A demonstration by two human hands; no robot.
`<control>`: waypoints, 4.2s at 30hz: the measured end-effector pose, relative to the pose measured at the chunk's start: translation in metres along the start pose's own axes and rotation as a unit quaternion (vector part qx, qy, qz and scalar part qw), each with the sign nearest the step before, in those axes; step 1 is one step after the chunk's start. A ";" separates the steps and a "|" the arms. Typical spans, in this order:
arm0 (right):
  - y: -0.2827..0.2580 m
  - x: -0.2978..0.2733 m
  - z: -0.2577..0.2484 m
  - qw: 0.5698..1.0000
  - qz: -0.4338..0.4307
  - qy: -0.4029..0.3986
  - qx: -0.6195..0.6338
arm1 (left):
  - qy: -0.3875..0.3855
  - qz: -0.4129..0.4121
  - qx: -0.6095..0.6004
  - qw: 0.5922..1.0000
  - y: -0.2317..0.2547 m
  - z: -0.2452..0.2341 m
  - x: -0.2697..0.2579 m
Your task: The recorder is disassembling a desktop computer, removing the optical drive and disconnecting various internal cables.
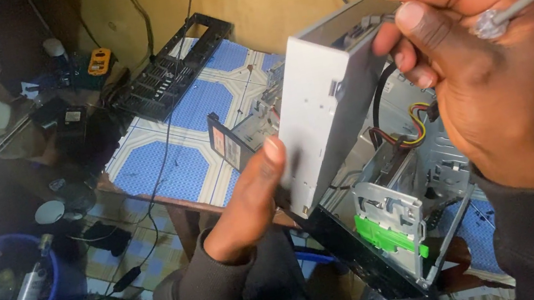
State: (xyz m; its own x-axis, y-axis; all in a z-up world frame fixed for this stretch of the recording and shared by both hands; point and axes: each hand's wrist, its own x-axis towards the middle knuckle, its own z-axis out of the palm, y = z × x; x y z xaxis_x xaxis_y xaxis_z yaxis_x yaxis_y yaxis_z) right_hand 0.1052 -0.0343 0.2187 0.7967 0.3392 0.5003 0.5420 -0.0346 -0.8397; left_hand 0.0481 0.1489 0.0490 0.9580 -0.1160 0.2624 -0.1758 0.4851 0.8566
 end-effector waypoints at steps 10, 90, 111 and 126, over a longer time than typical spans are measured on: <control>-0.001 -0.015 0.018 0.997 0.020 -0.043 -0.059 | 0.158 0.207 0.244 0.934 0.029 0.048 -0.015; 0.113 0.020 -0.040 0.782 0.172 -0.367 -0.473 | 0.281 0.326 0.291 0.854 -0.002 0.032 -0.002; 0.103 0.027 -0.046 0.984 -0.020 -0.123 -0.128 | 0.280 0.323 0.260 0.866 -0.012 0.032 -0.002; 0.082 0.053 -0.074 0.990 -0.105 -0.086 0.041 | 0.259 0.351 0.288 0.853 -0.015 0.039 -0.005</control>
State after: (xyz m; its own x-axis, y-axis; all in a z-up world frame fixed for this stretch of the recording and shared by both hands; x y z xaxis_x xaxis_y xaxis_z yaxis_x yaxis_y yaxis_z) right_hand 0.2116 -0.0886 0.1922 0.6085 0.4857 0.6276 0.6613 0.1269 -0.7393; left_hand 0.0373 0.1083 0.0525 0.5169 0.4987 0.6958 -0.6855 -0.2458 0.6853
